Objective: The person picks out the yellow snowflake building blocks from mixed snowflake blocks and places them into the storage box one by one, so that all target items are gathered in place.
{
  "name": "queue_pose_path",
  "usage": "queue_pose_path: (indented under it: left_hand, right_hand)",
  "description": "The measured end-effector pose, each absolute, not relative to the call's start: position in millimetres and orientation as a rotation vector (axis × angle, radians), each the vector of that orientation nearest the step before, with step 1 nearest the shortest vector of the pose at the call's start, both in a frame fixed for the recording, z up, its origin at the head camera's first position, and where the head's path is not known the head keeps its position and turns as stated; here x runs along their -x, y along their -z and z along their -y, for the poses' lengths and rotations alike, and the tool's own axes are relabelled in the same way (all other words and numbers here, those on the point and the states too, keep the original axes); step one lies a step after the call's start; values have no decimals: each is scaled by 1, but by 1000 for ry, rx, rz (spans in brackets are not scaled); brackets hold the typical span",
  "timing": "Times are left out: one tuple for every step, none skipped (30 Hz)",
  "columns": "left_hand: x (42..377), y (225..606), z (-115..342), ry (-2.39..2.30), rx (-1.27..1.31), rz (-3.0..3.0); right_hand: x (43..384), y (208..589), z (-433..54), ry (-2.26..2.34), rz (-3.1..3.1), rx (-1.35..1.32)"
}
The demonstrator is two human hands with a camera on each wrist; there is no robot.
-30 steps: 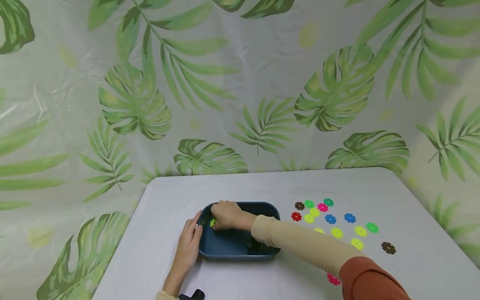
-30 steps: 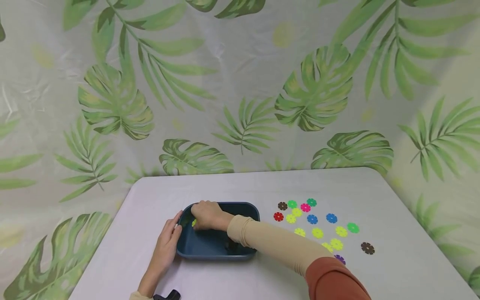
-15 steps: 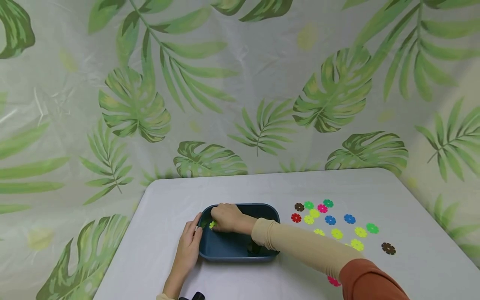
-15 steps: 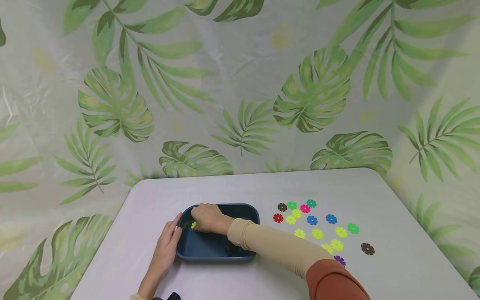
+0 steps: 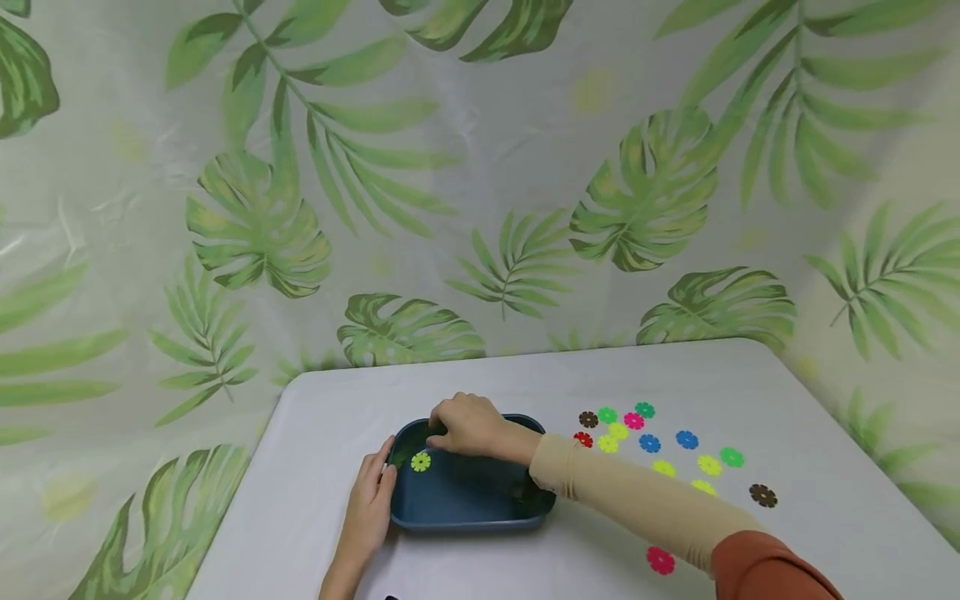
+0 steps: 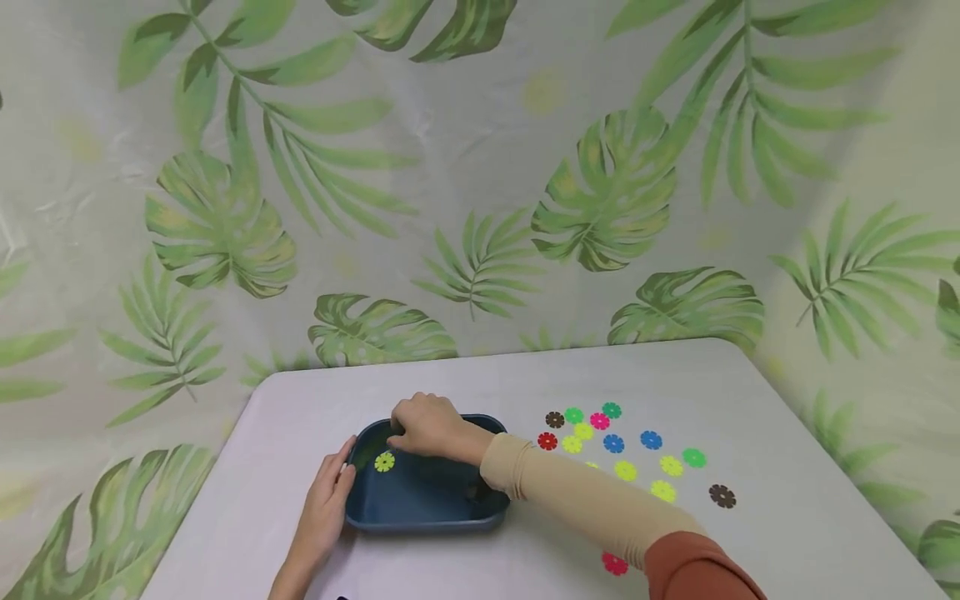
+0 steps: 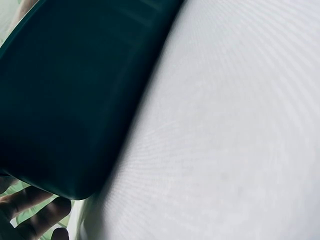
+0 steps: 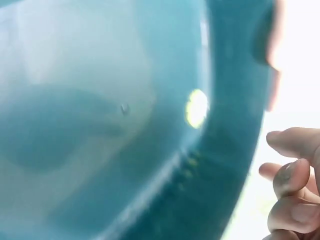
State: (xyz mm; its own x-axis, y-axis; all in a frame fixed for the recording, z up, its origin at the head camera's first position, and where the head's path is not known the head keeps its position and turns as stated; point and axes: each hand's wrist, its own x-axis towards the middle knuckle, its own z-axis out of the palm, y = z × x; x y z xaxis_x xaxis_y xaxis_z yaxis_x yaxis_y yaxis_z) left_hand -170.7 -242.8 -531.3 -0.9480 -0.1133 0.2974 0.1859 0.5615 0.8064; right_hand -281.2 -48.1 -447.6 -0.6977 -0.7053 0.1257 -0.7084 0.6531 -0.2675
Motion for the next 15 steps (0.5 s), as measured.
queue_pose_path:
  left_hand:
    - [170,532,243,1330,60,2487]
    - [170,532,242,1325,59,2489]
    - [169,533,242,1316,57,2489]
    - [169,533,242,1308,53,2490]
    - [168,534,242,1301,52,2489]
    - [167,535,242,1298,50,2487]
    - [167,535,242,1299,47,2485]
    - [166,535,242,1302,46,2484]
    - [166,534,242,1306,47,2484]
    - [166,534,242,1309,51,2486]
    - [166,533,242,1314,56,2488]
    - [165,532,242,1320,58,2488]
    - [166,531,242,1317,63,2491]
    - [166,530,241,1319,64,2494]
    - [167,529,241,1317,61,2500]
  right_hand:
    - [281,444,41,-506,2828,-1197]
    - [281,440,33,-540,2803,-1183]
    - [281,437,24,-576,2779,-1169]
    - [282,434,16,-607,2751,-1150]
    - [282,431,6,-638,2725,-1136]
    - [283,428,-3,-670,2702,-1120]
    - [284,426,-13,-694,2683,-1096]
    - [285,423,-23,-714,2669,-1067]
    - [286,421,-33,-737,2661,-1034]
    - [288,420,-44,-760,2657,-997]
    - [289,418,-55,-786,2656,-958]
    - [291,418,-67,-803,2657,-922]
    - [292,418,-79,-812,2665,-877]
    - [293,419,-92,-818,2669,-836]
    - [294,420,-105,-828,2675,-799]
